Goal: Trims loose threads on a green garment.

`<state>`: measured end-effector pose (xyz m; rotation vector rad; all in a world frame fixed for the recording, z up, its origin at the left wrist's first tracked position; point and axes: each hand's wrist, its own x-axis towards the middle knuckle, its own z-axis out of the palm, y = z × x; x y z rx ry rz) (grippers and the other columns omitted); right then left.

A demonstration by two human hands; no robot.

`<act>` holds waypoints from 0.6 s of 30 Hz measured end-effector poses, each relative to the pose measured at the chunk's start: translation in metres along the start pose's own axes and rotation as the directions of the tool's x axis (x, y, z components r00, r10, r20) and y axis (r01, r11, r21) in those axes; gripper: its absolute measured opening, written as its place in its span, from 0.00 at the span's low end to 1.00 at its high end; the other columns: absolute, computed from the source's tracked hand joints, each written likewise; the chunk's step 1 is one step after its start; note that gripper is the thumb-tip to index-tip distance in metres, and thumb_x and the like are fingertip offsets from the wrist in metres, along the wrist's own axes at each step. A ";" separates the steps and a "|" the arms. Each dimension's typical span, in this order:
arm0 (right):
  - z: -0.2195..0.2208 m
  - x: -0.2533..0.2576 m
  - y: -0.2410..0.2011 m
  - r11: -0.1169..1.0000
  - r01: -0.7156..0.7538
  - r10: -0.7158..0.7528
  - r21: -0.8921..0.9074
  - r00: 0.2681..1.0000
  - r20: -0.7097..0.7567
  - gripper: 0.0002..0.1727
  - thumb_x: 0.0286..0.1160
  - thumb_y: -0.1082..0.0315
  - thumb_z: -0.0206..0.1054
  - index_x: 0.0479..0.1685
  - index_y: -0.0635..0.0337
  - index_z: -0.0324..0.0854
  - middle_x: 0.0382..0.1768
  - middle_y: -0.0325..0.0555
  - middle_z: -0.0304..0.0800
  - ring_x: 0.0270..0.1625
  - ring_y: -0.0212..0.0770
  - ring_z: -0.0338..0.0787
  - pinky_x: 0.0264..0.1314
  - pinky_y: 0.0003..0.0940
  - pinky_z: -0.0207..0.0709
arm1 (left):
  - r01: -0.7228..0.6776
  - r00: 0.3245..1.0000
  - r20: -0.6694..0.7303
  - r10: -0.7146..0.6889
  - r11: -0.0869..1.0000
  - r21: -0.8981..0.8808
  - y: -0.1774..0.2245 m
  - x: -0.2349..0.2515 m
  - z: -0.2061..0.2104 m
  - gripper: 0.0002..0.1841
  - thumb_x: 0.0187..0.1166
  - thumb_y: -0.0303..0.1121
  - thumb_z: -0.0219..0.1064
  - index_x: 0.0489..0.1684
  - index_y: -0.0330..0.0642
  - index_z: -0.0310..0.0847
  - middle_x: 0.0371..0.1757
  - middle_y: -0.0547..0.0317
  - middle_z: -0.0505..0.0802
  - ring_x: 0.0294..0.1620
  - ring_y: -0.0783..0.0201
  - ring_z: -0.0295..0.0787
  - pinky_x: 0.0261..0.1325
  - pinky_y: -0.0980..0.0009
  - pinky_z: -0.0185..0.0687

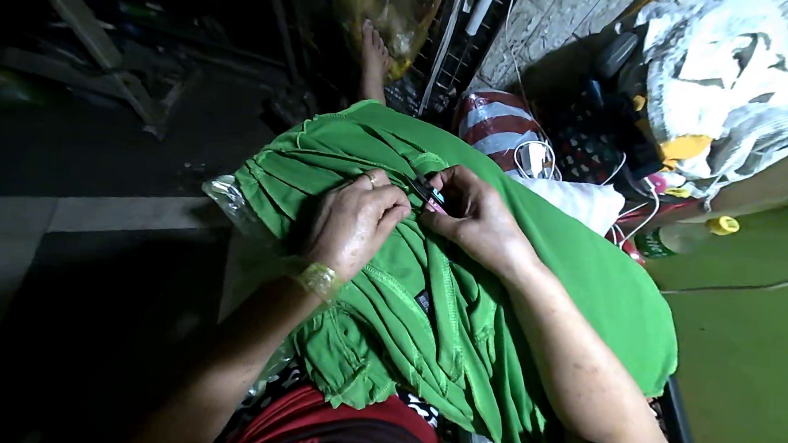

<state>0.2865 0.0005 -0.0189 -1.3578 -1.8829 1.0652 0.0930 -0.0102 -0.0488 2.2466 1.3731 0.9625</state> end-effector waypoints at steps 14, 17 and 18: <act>0.002 -0.002 0.001 1.000 0.018 -0.018 -0.025 1.000 -0.017 0.14 0.68 0.75 0.69 0.52 0.61 0.77 0.36 0.39 0.84 0.34 0.23 0.82 0.38 0.19 0.77 | 0.021 0.980 -0.196 -0.019 1.000 0.009 -0.013 -0.029 -0.002 0.09 0.78 0.33 0.71 0.36 0.35 0.91 0.40 0.45 0.89 0.33 0.57 0.86 0.40 0.63 0.83; 0.003 -0.001 0.001 0.999 0.015 -0.016 -0.041 0.999 -0.029 0.14 0.68 0.75 0.70 0.52 0.62 0.77 0.36 0.39 0.84 0.33 0.24 0.82 0.37 0.20 0.77 | 0.114 0.987 -0.121 -0.103 0.989 0.092 0.002 -0.021 -0.001 0.09 0.78 0.32 0.72 0.34 0.33 0.91 0.41 0.42 0.90 0.36 0.47 0.89 0.41 0.49 0.83; 0.003 -0.001 0.001 0.999 0.016 -0.018 -0.052 0.999 -0.032 0.14 0.68 0.75 0.69 0.52 0.62 0.77 0.36 0.39 0.84 0.33 0.24 0.82 0.37 0.20 0.76 | 0.136 0.988 -0.087 -0.127 0.984 0.111 0.005 -0.017 -0.001 0.09 0.79 0.32 0.71 0.35 0.33 0.91 0.41 0.42 0.90 0.37 0.46 0.89 0.43 0.48 0.84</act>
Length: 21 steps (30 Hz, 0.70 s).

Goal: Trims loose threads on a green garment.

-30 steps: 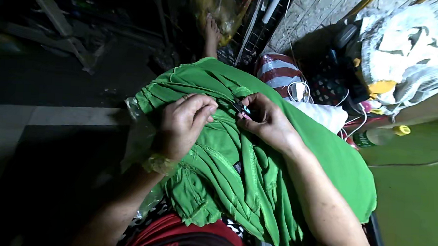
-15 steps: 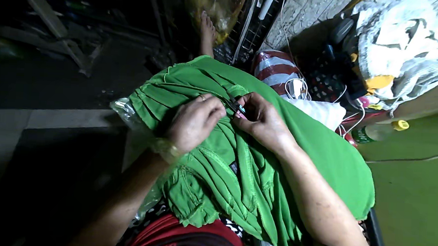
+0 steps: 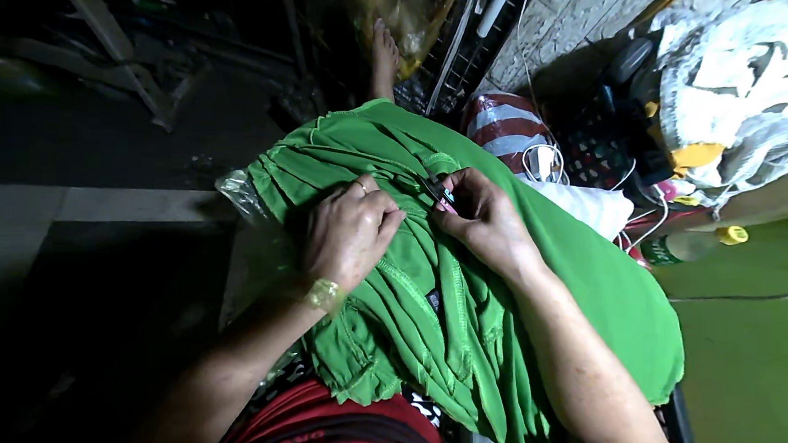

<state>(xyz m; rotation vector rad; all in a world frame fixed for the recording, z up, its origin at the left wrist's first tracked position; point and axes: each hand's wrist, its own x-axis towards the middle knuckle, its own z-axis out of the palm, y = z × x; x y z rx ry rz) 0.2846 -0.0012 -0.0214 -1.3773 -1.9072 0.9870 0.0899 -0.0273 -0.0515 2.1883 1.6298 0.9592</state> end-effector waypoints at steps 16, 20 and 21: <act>-0.014 -0.003 -0.007 0.995 -0.015 0.018 0.096 0.999 -0.034 0.08 0.77 0.73 0.66 0.52 0.59 0.79 0.35 0.33 0.85 0.29 0.18 0.80 0.29 0.13 0.72 | 0.040 0.963 0.235 0.131 0.794 -0.606 -0.050 -0.020 -0.057 0.07 0.79 0.37 0.69 0.33 0.47 0.88 0.18 0.78 0.84 0.15 0.88 0.73 0.19 0.91 0.68; -0.034 -0.039 -0.025 0.980 0.146 -0.145 -0.134 0.989 0.014 0.06 0.77 0.71 0.63 0.46 0.63 0.82 0.34 0.37 0.87 0.30 0.22 0.84 0.32 0.19 0.81 | -0.056 0.997 0.027 0.067 0.950 -0.307 -0.042 -0.004 -0.041 0.21 0.64 0.47 0.80 0.44 0.42 0.81 0.48 0.56 0.86 0.46 0.65 0.82 0.48 0.66 0.78; -0.036 -0.055 -0.029 0.954 0.199 -0.180 -0.222 0.978 0.104 0.09 0.77 0.65 0.66 0.44 0.62 0.84 0.31 0.37 0.87 0.28 0.23 0.84 0.29 0.21 0.81 | -0.077 0.989 0.096 0.109 0.955 -0.287 -0.044 -0.001 -0.038 0.30 0.60 0.50 0.82 0.56 0.38 0.82 0.62 0.46 0.86 0.62 0.51 0.83 0.63 0.50 0.79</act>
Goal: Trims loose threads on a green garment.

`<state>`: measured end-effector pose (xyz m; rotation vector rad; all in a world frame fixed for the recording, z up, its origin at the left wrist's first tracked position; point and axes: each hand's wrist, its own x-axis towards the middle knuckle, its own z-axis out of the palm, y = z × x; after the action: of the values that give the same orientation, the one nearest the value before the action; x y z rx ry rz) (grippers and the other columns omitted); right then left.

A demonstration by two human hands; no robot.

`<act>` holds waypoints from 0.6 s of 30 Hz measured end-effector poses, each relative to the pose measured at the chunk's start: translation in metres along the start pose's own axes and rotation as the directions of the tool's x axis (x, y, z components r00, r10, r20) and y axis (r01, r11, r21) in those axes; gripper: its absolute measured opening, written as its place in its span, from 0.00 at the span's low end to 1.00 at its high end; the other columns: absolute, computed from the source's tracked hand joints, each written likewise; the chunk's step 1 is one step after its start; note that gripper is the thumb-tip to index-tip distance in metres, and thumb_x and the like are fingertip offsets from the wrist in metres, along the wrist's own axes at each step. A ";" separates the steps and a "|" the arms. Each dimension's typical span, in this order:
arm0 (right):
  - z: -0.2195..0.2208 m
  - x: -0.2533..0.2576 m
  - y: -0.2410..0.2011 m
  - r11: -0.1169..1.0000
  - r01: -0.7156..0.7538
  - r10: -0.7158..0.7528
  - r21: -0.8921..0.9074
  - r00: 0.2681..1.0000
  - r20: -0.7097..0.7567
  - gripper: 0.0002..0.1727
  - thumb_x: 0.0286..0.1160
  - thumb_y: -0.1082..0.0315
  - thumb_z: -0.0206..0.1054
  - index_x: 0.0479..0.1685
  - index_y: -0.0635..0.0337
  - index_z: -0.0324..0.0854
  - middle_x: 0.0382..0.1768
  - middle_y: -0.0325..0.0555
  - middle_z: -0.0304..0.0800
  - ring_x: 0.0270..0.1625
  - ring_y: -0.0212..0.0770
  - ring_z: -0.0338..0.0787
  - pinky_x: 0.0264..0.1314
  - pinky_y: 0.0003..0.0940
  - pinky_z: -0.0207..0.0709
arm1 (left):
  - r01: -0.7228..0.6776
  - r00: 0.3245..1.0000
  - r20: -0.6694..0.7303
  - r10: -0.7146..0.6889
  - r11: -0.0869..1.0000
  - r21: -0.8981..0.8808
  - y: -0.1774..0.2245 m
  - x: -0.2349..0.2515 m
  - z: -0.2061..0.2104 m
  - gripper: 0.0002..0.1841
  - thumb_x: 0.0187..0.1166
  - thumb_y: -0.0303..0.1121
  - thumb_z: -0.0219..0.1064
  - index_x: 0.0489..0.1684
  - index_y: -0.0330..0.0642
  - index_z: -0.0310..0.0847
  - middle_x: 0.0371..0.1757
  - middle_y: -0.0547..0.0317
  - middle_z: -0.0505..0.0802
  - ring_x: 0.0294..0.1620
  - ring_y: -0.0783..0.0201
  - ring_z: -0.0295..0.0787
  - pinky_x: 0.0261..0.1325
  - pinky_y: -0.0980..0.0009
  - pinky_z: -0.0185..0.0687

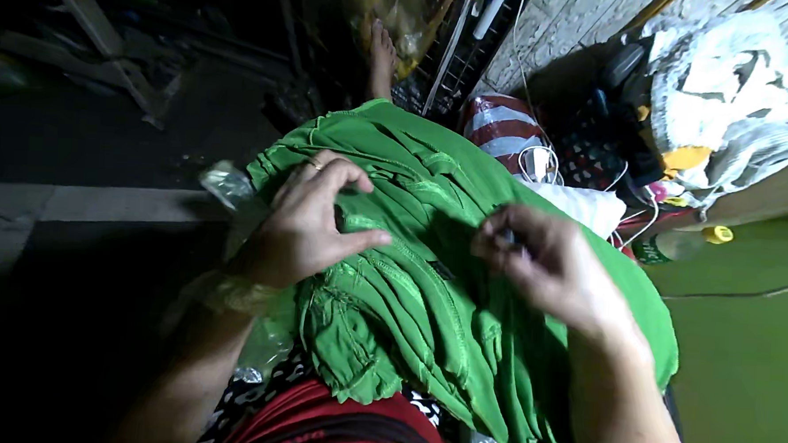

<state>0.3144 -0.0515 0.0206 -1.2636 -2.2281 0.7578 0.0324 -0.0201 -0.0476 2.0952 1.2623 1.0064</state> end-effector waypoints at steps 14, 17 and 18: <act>-0.021 -0.105 0.013 0.917 -0.354 0.395 0.183 0.865 -0.309 0.07 0.77 0.67 0.65 0.49 0.54 0.83 0.29 0.21 0.84 0.26 0.12 0.78 0.31 0.13 0.77 | -0.006 0.999 -0.033 0.004 0.998 -0.066 0.014 0.045 0.005 0.18 0.89 0.42 0.58 0.54 0.35 0.85 0.45 0.53 0.91 0.45 0.73 0.84 0.55 0.68 0.79; -0.012 -0.089 0.046 0.787 -0.553 0.616 0.273 0.722 -0.314 0.10 0.80 0.74 0.66 0.55 0.65 0.82 0.32 0.39 0.83 0.27 0.26 0.77 0.32 0.26 0.76 | 0.168 0.981 0.099 -0.170 0.985 0.031 0.011 0.066 0.034 0.23 0.90 0.45 0.60 0.60 0.28 0.84 0.54 0.27 0.90 0.62 0.34 0.86 0.67 0.33 0.73; -0.007 -0.087 0.055 0.763 -0.571 0.644 0.303 0.713 -0.279 0.09 0.80 0.73 0.67 0.54 0.64 0.81 0.31 0.39 0.82 0.27 0.26 0.77 0.30 0.25 0.75 | 0.193 0.968 0.144 -0.204 0.978 0.084 0.009 0.068 0.042 0.25 0.90 0.46 0.59 0.61 0.27 0.83 0.55 0.22 0.88 0.63 0.25 0.83 0.66 0.25 0.68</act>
<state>0.3935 -0.1031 -0.0217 -1.8920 -1.3779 0.8517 0.0909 0.0353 -0.0437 2.0057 1.4131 0.7111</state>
